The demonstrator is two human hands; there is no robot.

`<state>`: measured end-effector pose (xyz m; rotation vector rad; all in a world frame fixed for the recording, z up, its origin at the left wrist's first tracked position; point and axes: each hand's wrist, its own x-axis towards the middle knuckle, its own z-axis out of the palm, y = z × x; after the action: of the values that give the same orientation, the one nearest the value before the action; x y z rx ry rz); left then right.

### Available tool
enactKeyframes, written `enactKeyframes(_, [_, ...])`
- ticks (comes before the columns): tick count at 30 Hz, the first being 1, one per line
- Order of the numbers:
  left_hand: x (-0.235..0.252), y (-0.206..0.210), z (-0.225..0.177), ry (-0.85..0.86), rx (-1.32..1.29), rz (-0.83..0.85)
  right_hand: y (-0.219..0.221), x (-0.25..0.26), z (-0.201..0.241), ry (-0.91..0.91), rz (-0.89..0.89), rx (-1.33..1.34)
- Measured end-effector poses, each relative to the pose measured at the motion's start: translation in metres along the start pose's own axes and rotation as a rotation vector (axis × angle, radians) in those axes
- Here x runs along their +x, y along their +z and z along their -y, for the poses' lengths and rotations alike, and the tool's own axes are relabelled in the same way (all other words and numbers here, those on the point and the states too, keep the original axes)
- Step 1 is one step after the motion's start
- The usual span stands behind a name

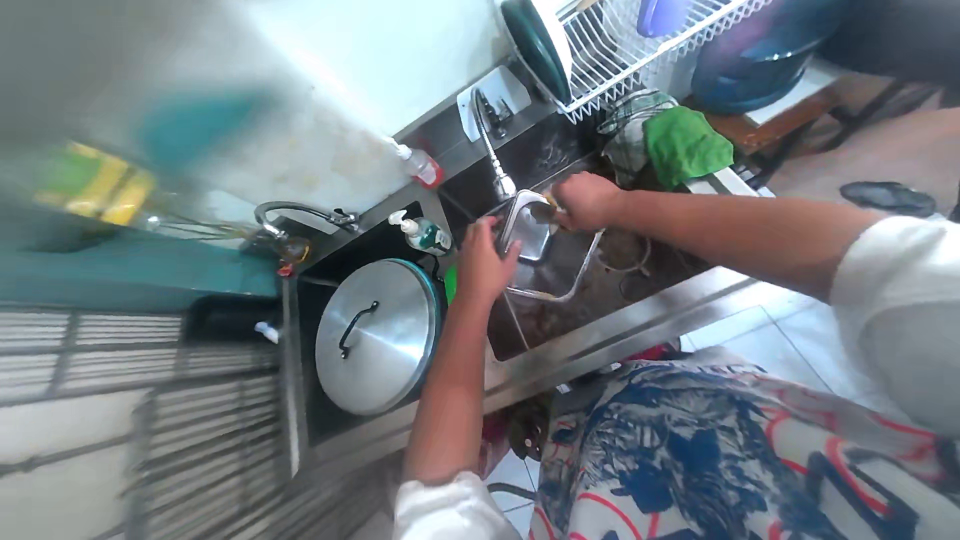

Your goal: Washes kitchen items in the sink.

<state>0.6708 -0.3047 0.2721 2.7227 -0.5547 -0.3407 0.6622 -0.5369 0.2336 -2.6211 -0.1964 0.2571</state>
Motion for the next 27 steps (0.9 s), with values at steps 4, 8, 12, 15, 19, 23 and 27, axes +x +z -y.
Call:
enactKeyframes(4, [0.014,0.018,0.002,0.105,-0.063,-0.018,-0.008,0.0,0.003,-0.142,-0.024,-0.109])
enactKeyframes(8, [0.007,0.044,0.009,0.21,-0.233,-0.32,-0.011,-0.002,0.004,-0.18,-0.123,-0.017])
enactKeyframes(12, [-0.001,0.07,0.015,0.277,-0.32,-0.611,0.003,-0.002,-0.013,-0.33,-0.393,0.045])
enactKeyframes(15, [-0.008,0.081,0.01,0.298,-0.41,-0.721,0.017,-0.008,-0.028,-0.361,-0.553,0.132])
enactKeyframes(19, [-0.014,0.091,0.003,0.315,-0.415,-0.804,0.032,-0.022,-0.038,-0.375,-0.673,0.228])
enactKeyframes(23, [-0.018,0.095,-0.001,0.313,-0.438,-0.853,0.042,-0.031,-0.036,-0.429,-0.853,0.363])
enactKeyframes(27, [-0.02,0.093,-0.006,0.265,-0.497,-0.893,0.054,-0.031,-0.026,-0.193,-0.985,0.531])
